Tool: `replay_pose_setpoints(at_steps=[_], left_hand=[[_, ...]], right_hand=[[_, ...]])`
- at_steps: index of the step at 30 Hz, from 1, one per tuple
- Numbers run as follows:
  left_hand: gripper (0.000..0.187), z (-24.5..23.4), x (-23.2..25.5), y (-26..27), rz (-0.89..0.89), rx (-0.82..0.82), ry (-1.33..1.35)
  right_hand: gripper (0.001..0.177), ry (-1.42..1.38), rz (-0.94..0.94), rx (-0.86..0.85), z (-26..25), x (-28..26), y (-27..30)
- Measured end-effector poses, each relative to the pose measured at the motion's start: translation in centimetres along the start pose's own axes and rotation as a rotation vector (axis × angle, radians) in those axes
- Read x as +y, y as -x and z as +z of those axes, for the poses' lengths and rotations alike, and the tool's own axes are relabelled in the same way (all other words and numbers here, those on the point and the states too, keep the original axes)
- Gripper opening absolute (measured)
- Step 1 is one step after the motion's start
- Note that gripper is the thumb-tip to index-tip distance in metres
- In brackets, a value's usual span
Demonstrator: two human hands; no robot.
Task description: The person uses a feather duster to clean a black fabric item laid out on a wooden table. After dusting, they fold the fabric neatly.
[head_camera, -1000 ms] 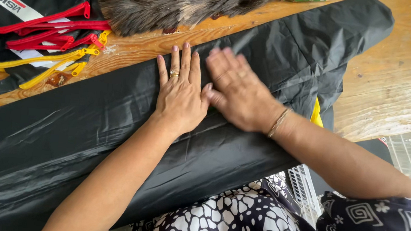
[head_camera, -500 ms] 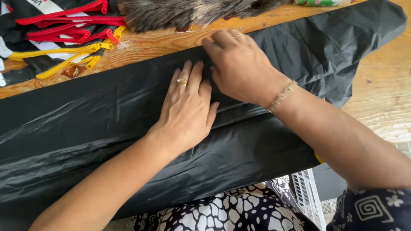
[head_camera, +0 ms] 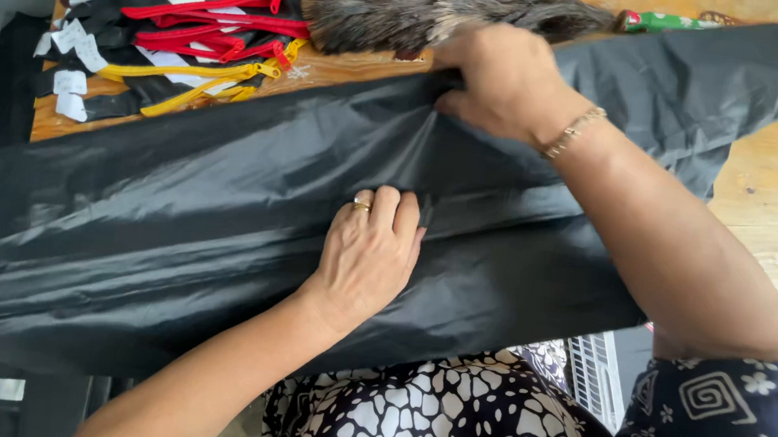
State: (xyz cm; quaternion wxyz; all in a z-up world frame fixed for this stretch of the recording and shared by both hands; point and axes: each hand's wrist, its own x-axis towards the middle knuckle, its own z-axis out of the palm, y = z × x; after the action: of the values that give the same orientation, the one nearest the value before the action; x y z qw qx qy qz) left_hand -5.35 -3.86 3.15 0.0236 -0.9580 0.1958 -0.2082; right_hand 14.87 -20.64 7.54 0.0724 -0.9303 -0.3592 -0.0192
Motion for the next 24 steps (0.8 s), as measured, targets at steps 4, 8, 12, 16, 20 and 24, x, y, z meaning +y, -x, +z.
replay_pose_setpoints(at_steps=[4, 8, 12, 16, 20, 24], left_hand=[[0.033, 0.5, 0.1, -0.8, -0.018, 0.03, 0.07], [0.046, 1.4, 0.0, -1.8, -0.035, 0.051, 0.052], [0.035, 2.8, 0.0, -1.8, 0.017, 0.054, 0.055], [0.04, 3.2, -1.7, -2.2, 0.001, 0.015, 0.101], [0.04, 4.2, -0.8, -0.7, 0.018, -0.053, 0.228], [0.043, 4.6, -0.2, 0.3, 0.051, -0.117, 0.353]], right_hand=[[0.029, 0.059, -0.042, 0.221, -2.9, 0.8, 3.2], [0.026, 0.132, -0.038, 0.453, -5.4, 0.5, 6.8], [0.019, 0.096, -0.157, 0.634, -7.0, -0.9, 11.0], [0.014, 0.092, -0.112, 0.706, -4.6, -1.2, 14.5], [0.021, 0.244, -0.02, 0.624, -1.0, -0.4, 18.0], [0.028, 0.507, 0.002, 0.541, 0.9, -1.1, 19.6]])
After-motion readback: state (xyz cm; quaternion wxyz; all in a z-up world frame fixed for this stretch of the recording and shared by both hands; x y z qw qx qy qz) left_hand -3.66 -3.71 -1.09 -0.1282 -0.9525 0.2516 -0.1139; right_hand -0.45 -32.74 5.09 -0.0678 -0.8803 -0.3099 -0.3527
